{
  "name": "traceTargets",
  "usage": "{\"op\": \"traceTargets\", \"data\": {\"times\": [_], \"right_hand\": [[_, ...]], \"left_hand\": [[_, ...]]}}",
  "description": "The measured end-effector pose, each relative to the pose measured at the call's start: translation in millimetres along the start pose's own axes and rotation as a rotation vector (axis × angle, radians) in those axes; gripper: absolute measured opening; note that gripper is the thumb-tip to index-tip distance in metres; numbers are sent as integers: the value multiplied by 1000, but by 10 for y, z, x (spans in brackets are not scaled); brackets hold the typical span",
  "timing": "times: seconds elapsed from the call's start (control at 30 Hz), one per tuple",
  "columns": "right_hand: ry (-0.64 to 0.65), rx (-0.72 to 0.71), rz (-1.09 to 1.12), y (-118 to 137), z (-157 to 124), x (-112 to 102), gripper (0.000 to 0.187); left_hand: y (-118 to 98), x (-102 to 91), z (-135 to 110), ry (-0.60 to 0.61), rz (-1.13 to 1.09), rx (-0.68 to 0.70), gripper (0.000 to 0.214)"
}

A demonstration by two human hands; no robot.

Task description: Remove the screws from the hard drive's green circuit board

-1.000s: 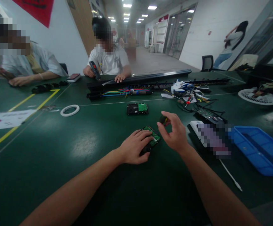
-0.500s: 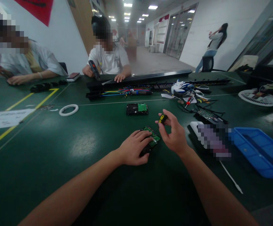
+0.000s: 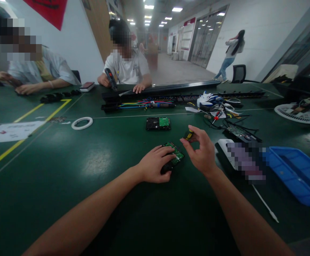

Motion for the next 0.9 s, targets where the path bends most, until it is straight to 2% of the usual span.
{"op": "traceTargets", "data": {"times": [0.23, 0.37, 0.53, 0.63, 0.77, 0.9], "right_hand": [[21, 38, 98, -45, -24, 46, 57], [-29, 40, 64, -48, -31, 19, 52], [5, 26, 91, -17, -24, 47, 56], [-21, 21, 82, -13, -10, 29, 55], [-51, -9, 10, 11, 8, 11, 50], [-33, 35, 77, -34, -19, 43, 52]], "left_hand": [[14, 1, 12, 24, 28, 14, 69], [-32, -23, -1, 18, 63, -25, 67], [-60, -34, -21, 8, 89, -74, 68], [-61, -17, -26, 18, 99, -91, 68], [-56, -4, -16, 23, 121, -97, 67], [-42, -18, -4, 17, 107, -80, 66]]}}
Point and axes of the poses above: each hand's wrist, its own z-axis towards the middle knuckle, its own x-axis out of the palm, y = z × x, the point moved 8 cm from there along z, towards the middle knuckle, and after that the axes turned 5 degrees about -x, right-handed, at the moved point
